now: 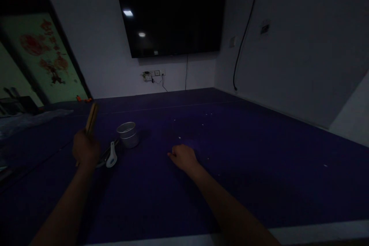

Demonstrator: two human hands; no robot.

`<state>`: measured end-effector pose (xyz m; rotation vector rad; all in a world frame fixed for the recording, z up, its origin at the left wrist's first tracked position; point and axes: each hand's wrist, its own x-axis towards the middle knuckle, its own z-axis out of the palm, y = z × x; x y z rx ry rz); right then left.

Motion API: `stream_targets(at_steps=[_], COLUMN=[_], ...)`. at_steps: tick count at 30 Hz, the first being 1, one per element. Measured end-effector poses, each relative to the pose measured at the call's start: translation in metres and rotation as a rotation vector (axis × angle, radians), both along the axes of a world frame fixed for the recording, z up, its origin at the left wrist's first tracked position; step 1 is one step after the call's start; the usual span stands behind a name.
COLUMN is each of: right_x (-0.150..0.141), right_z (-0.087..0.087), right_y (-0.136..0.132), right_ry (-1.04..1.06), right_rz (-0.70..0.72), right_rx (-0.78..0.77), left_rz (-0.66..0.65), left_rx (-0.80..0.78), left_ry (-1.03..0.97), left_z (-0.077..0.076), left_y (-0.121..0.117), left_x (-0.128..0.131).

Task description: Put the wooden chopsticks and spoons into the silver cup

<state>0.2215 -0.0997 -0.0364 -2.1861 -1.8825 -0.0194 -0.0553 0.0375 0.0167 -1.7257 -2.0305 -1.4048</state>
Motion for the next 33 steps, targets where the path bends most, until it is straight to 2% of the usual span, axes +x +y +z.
stream_targets(at_steps=[3,5,7,9,13,16,20,27,33], right_x=[0.0,0.0,0.0,-0.001,-0.003,-0.006,-0.011,-0.017,-0.016], right_z=[0.0,0.0,0.001,0.004,0.01,0.012,0.007,-0.004,-0.003], right_y=[0.0,0.0,0.0,-0.001,-0.003,-0.003,-0.001,0.004,0.002], right_ry=[-0.008,-0.007,0.007,0.024,0.062,0.132,0.241,0.294,0.248], right_rz=[-0.009,-0.014,-0.027,-0.054,-0.092,-0.014,0.14,0.317,0.366], right_rx=[-0.01,-0.011,0.001,0.028,0.106,0.163,0.212,0.18,0.202], left_rz=[-0.152,-0.323,-0.522,-0.747,-1.07,-1.104,-1.06,-1.2,-1.27], left_rx=[0.194,0.282,0.305,0.175,-0.308,-0.579,-0.759,-0.85,-0.755], left_ry=[-0.038,-0.061,-0.18,-0.398,-0.842,-1.016,-1.097,-1.098,-0.992], left_z=[0.006,0.005,0.0,-0.01,-0.039,-0.057,-0.068,-0.068,-0.067], left_y=[-0.013,-0.023,-0.034,-0.044,-0.056,-0.059,-0.061,-0.067,-0.073], left_x=[0.017,0.036,0.058,0.081,0.113,0.122,0.126,0.127,0.125])
